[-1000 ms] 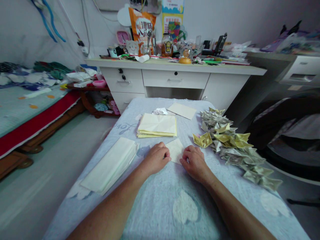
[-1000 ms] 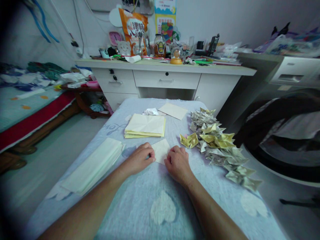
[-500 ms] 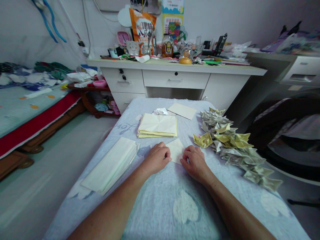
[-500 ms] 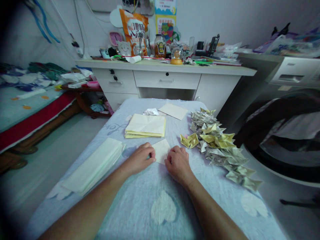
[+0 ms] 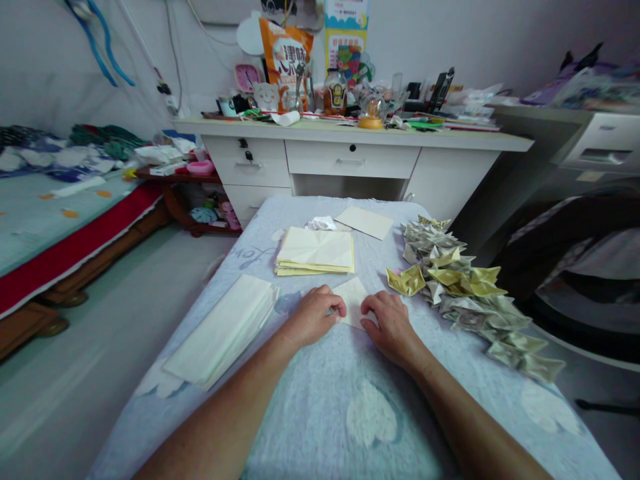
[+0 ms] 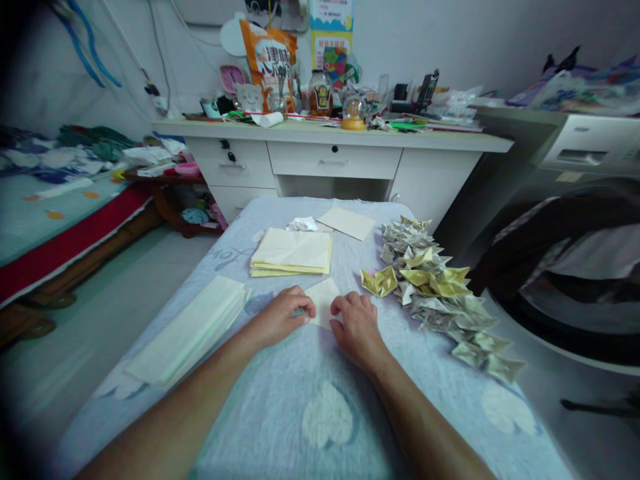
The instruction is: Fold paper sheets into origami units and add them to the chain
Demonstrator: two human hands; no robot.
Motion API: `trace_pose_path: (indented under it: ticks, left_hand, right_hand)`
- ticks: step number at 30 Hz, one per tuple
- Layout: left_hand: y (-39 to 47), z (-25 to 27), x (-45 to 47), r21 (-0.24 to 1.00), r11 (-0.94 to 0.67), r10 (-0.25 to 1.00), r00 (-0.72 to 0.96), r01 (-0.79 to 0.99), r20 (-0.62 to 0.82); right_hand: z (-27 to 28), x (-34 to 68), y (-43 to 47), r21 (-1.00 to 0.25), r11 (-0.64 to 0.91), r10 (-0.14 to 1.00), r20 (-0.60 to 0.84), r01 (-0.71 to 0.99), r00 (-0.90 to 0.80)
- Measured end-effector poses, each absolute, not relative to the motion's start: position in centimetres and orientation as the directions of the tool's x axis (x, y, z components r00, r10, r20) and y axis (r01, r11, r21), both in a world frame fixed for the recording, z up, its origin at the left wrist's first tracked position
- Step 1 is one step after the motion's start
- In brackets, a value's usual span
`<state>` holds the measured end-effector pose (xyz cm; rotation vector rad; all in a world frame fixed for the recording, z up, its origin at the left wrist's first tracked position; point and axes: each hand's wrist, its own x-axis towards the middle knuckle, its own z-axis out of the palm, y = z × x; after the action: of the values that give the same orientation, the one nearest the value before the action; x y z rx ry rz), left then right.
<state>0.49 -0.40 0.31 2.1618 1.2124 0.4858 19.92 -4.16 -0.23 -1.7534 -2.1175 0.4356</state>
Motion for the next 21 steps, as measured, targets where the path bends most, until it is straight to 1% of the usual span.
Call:
trace_pose_path:
  ticks: [4, 9, 14, 21]
  left_hand:
    - [-0.4, 0.2, 0.5, 0.664, -0.384, 0.865, 0.501, 0.641, 0.017]
    - [-0.4, 0.2, 0.5, 0.655, -0.394, 0.864, 0.503, 0.645, 0.024]
    - [-0.3, 0.2, 0.7, 0.637, -0.396, 0.87, 0.491, 0.661, 0.031]
    - [-0.3, 0.1, 0.8, 0.63, -0.409, 0.871, 0.489, 0.66, 0.054]
  right_hand:
    - [-0.1, 19.8, -4.2, -0.437, 0.191, 0.982, 0.069, 0.879, -0.178]
    - [0.0, 19.4, -4.2, -0.402, 0.176, 0.984, 0.089, 0.899, -0.153]
    - [0.0, 18.6, -4.2, -0.326, 0.139, 0.988, 0.106, 0.935, -0.11]
    - [-0.2, 17.5, -4.5, -0.22, 0.099, 0.979, 0.197, 0.971, -0.055]
